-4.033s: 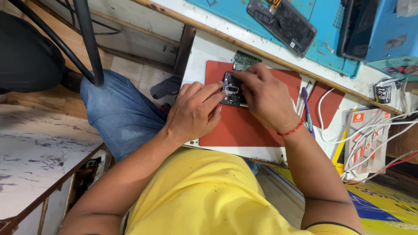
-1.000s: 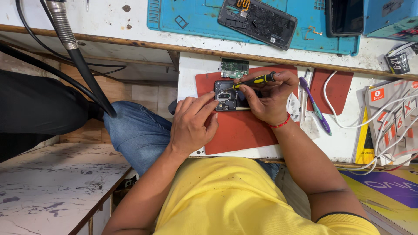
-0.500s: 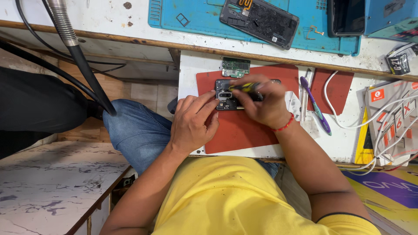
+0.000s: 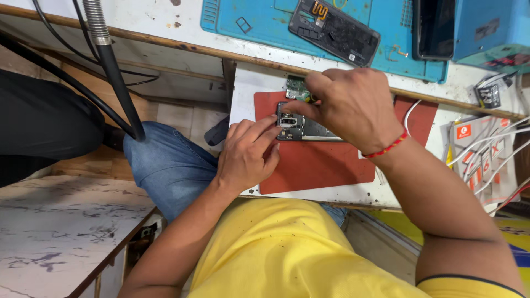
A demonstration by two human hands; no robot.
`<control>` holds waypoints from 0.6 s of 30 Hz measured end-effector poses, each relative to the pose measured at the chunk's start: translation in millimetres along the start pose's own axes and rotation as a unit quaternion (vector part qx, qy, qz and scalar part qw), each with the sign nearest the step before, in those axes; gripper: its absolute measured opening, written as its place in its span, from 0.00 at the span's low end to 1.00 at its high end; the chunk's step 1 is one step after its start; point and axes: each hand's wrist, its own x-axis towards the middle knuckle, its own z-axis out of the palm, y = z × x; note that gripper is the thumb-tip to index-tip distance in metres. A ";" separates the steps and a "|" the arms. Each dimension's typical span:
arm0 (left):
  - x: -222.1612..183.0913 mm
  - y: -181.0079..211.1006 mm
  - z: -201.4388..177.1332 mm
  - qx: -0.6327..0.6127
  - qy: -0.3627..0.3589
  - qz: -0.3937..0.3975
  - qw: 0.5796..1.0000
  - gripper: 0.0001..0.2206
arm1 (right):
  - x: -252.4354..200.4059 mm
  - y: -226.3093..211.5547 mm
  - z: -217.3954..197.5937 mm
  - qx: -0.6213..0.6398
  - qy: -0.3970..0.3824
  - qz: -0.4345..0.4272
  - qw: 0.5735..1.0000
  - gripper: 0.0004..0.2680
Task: The person disassembles a smartphone, removes the battery, and reassembles the device using a screwdriver. The person then places the back cover onto the phone and secures it.
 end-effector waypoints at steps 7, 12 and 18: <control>-2.5 -1.5 -1.6 -0.015 -0.006 -0.004 1.000 0.15 | 2.3 -9.7 -10.8 0.080 -0.019 -0.070 0.994 0.10; -3.7 -3.9 -2.1 -0.024 -0.003 -0.002 1.000 0.14 | -2.4 -12.5 -13.2 0.108 -0.103 -0.046 0.988 0.09; -5.0 -5.0 -1.2 -0.026 -0.005 -0.003 1.000 0.14 | -4.0 -14.1 -9.7 0.058 -0.107 -0.003 0.992 0.10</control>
